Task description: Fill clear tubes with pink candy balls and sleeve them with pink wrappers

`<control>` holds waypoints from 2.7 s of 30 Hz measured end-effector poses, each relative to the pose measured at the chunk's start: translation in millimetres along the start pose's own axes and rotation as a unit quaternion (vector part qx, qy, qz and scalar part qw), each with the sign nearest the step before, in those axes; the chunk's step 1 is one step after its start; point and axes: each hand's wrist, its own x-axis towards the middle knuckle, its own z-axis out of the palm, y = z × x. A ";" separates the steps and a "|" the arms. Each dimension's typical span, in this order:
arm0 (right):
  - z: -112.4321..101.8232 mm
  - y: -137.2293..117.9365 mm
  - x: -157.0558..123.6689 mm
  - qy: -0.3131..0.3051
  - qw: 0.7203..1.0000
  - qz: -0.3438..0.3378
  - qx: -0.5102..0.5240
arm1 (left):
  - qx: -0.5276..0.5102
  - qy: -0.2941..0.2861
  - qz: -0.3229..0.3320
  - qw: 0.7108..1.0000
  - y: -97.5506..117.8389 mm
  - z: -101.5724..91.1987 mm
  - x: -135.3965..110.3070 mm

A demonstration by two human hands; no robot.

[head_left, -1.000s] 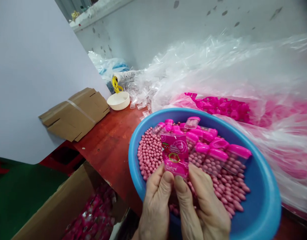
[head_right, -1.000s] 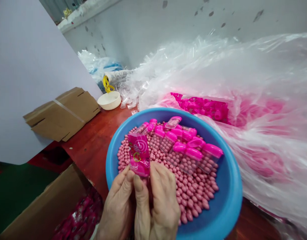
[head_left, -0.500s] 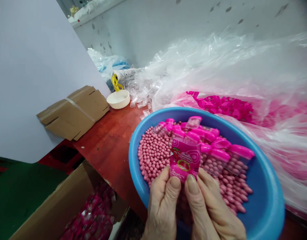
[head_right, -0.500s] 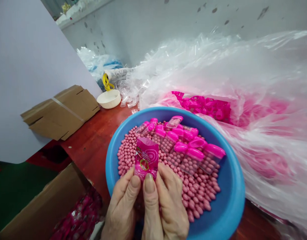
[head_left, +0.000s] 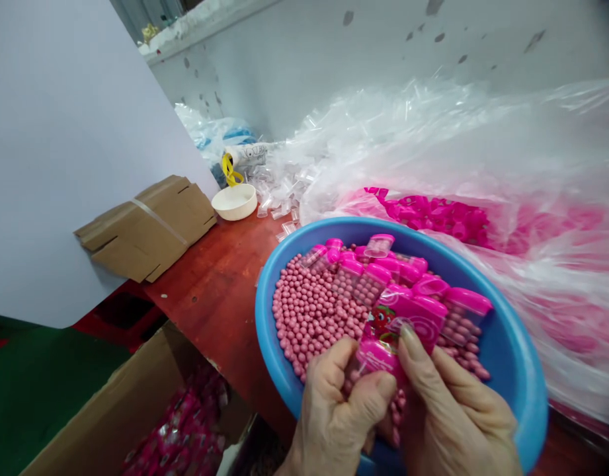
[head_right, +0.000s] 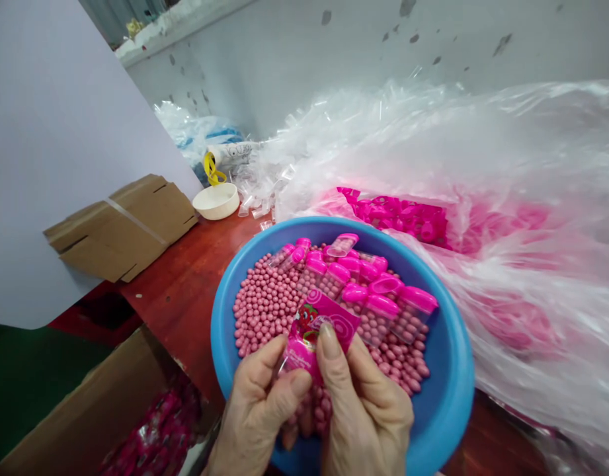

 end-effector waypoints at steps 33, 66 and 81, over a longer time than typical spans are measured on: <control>3.3 -1.2 -6.5 0.053 0.995 0.079 0.019 | -0.008 -0.082 -0.018 0.996 4.5 -3.6 -1.6; -9.7 5.3 -11.7 -0.075 0.987 -0.026 -0.142 | 0.080 -0.012 0.097 0.992 -2.9 -4.9 -8.0; -6.8 11.2 -9.9 -0.154 0.982 -0.017 -0.112 | 0.154 0.105 0.142 0.972 3.3 -6.2 -8.6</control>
